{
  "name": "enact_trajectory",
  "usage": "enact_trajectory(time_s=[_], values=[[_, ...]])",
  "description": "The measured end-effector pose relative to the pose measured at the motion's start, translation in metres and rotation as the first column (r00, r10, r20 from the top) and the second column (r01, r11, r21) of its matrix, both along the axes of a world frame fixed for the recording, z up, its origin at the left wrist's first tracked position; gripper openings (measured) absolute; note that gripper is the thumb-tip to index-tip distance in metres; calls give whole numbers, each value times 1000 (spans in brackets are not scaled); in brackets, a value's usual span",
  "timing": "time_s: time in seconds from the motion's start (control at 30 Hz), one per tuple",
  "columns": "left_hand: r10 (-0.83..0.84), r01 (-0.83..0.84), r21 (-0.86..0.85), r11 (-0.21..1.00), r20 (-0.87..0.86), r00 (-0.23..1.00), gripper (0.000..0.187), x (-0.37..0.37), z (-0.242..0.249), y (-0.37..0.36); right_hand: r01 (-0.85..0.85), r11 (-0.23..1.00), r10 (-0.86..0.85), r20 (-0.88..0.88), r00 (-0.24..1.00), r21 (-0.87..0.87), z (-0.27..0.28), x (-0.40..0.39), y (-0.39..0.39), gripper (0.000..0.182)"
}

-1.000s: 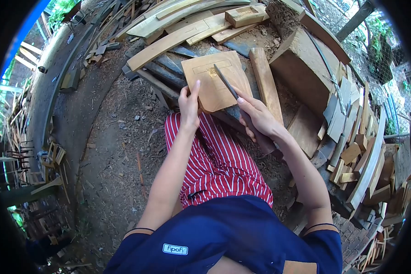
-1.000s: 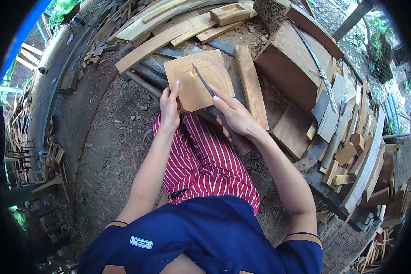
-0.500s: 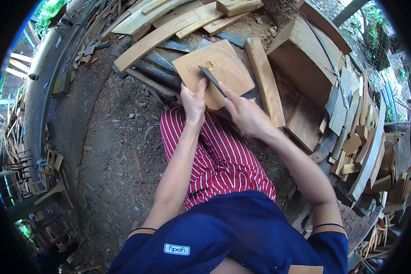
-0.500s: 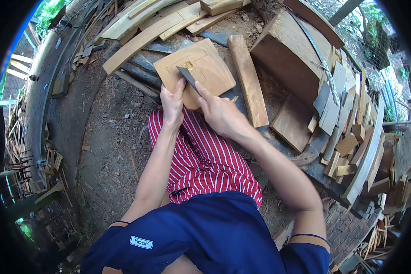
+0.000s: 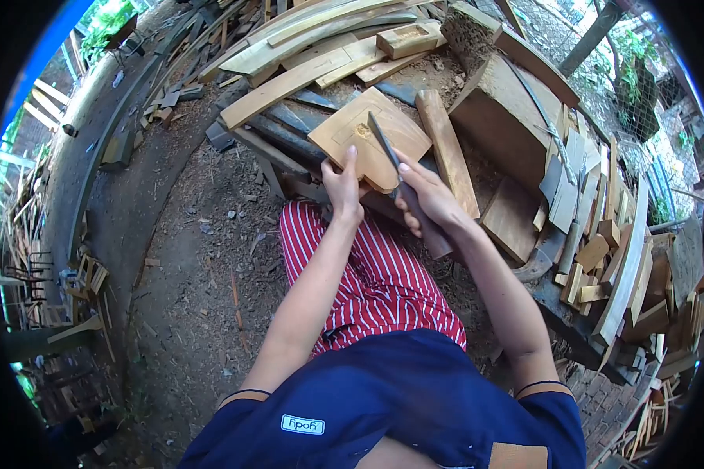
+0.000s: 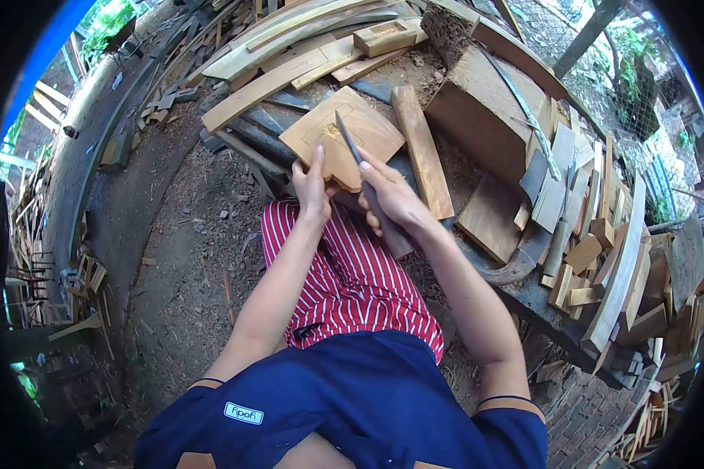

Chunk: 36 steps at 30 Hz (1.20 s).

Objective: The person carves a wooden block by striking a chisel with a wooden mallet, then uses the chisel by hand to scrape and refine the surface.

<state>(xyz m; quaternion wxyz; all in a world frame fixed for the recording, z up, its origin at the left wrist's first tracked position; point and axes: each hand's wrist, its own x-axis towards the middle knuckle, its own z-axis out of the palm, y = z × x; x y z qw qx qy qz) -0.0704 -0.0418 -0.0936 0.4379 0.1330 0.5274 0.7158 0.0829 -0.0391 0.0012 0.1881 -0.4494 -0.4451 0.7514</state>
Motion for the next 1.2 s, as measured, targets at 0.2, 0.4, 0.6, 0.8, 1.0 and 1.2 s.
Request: enact_trajectory(time_s=[0.2,0.4,0.6,0.8,1.0,1.2], values=[[-48,49,-4,999,-271,961,56,-13,-11,23,-341,864,166,430,887,370,14,17,18,49],[-74,95,78,992,-230,970,57,-23,-20,23,-681,451,32,752,658,576,-7,22,35,47],[-165,187,62,980,-258,952,52,-39,-12,19,-877,336,143,902,407,343,33,23,67,46],[-210,234,69,970,-250,945,53,-45,-13,17,-917,231,114,927,356,324,54,16,66,41],[-210,230,51,972,-250,945,54,-42,-13,15,-793,478,223,821,525,378,45,6,61,45],[-230,243,41,969,-207,951,56,-42,-3,12,-735,471,133,785,606,487,18,2,46,46]])
